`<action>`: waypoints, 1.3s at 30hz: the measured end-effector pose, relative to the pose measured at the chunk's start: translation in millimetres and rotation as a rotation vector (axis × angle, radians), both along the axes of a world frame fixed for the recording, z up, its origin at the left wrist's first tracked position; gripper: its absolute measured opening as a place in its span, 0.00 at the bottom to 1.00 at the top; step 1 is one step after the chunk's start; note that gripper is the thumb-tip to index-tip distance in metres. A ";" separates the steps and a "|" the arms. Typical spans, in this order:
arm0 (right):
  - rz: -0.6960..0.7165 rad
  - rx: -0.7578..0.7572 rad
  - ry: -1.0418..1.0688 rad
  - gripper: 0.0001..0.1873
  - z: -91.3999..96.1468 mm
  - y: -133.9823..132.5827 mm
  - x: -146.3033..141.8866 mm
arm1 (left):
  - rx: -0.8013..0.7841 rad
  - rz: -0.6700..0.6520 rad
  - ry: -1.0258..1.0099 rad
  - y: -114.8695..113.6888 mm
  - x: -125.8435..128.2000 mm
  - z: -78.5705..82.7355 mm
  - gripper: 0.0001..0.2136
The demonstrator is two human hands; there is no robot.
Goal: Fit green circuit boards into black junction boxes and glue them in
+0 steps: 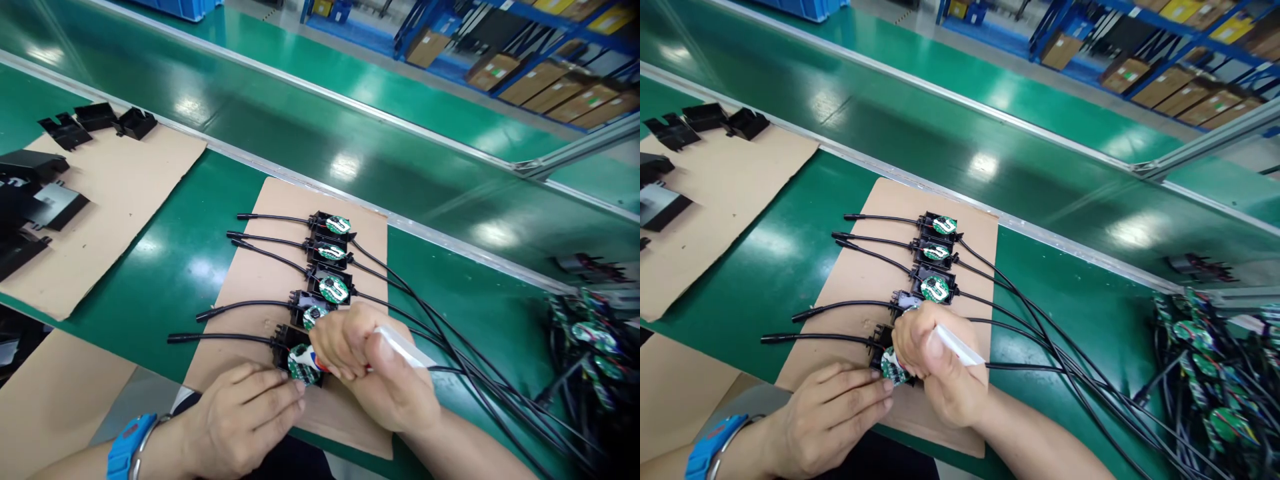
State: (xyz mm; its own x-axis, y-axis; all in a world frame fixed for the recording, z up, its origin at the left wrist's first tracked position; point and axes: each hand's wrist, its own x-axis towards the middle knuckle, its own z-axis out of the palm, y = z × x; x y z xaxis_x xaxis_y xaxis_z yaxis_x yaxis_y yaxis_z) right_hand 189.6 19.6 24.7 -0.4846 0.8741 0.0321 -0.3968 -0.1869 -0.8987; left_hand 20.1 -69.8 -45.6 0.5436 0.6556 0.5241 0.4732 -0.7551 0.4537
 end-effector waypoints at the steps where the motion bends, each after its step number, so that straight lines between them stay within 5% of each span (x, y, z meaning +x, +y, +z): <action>1: 0.004 -0.008 -0.015 0.17 1.7 -1.6 2.0 | 0.002 0.003 -0.005 0.2 0.1 0.1 0.13; 10: -0.023 -0.039 -0.057 0.19 10.2 -17.0 15.1 | -0.001 -0.019 -0.011 0.4 -0.2 -0.9 0.13; 25: -0.037 0.009 -0.024 0.17 0.8 -2.3 17.4 | -0.004 -0.042 0.031 -1.5 -2.3 -2.9 0.15; 35: -0.037 0.383 -0.169 0.18 2.8 -18.0 17.4 | -0.027 -0.044 -0.007 -3.1 -1.7 -3.7 0.16; 39: -0.039 0.493 -0.062 0.18 13.1 -23.0 33.3 | -0.131 -0.001 -0.121 -0.8 2.4 11.8 0.18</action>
